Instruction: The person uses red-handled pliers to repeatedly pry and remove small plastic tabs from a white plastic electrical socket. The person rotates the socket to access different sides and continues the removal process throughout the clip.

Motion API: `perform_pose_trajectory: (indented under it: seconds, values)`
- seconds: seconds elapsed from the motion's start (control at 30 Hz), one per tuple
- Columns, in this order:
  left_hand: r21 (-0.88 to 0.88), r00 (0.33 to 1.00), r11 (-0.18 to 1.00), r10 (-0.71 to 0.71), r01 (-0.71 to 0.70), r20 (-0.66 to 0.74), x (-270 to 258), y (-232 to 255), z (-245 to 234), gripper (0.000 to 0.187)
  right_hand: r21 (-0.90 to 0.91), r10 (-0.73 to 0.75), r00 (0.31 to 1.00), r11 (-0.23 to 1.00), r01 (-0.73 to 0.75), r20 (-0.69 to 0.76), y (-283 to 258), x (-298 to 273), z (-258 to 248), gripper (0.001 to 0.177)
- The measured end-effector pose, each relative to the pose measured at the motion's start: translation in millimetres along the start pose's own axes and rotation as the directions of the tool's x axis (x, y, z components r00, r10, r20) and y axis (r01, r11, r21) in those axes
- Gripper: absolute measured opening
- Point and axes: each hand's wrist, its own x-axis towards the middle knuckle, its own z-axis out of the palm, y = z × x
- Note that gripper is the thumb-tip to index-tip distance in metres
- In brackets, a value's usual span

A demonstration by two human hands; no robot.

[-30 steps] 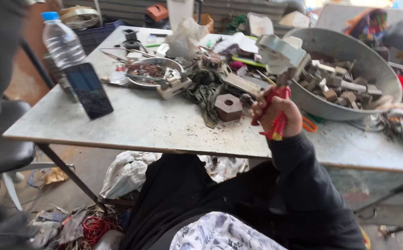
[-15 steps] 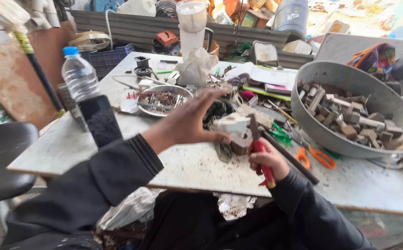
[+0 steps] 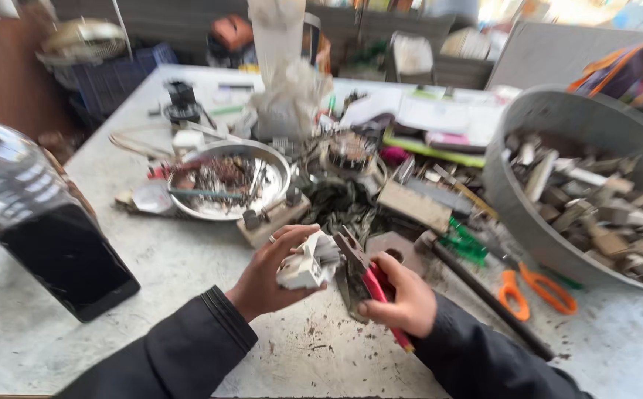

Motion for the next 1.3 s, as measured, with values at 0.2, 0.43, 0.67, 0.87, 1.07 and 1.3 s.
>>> perform_pose_trajectory:
  seconds: [0.2, 0.43, 0.67, 0.87, 1.07, 1.3]
  values:
    - [-0.294, 0.995, 0.951, 0.096, -0.094, -0.007, -7.3, -4.8, 9.5, 0.096, 0.137, -0.106, 0.994, 0.985, 0.101, 0.032, -19.7, -11.2, -1.7, 0.068]
    - [-0.680, 0.910, 0.622, -0.376, 0.388, 0.174, -15.8, -16.6, 7.9, 0.101, -0.237, -0.051, 0.998, 0.970, 0.058, 0.034, -29.6, -9.6, 1.3, 0.062]
    - [-0.701, 0.829, 0.467, -0.441, 0.539, 0.344, -9.7, -12.0, 9.1, 0.102, -0.209, -0.160, 0.986, 0.964, 0.166, 0.046, -26.1, -15.3, 4.7, 0.060]
    - [-0.660, 0.853, 0.582, -0.488, 0.475, 0.184, -11.5, -12.3, 10.2, 0.099, -0.314, -0.208, 0.977, 0.931, 0.187, -0.036, -27.3, -18.8, 5.6, 0.061]
    - [-0.260, 0.937, 0.925, -0.320, 0.277, -0.140, -12.4, -14.0, 6.4, 0.098, -0.434, -0.285, 0.955, 0.872, 0.224, -0.079, -29.6, -13.7, 8.9, 0.056]
    - [0.250, 0.996, 0.967, -0.063, 0.043, 0.069, -9.1, -5.6, -5.1, 0.113, -0.633, -0.457, 0.888, 0.704, 0.324, -0.053, -32.3, -12.9, 15.3, 0.051]
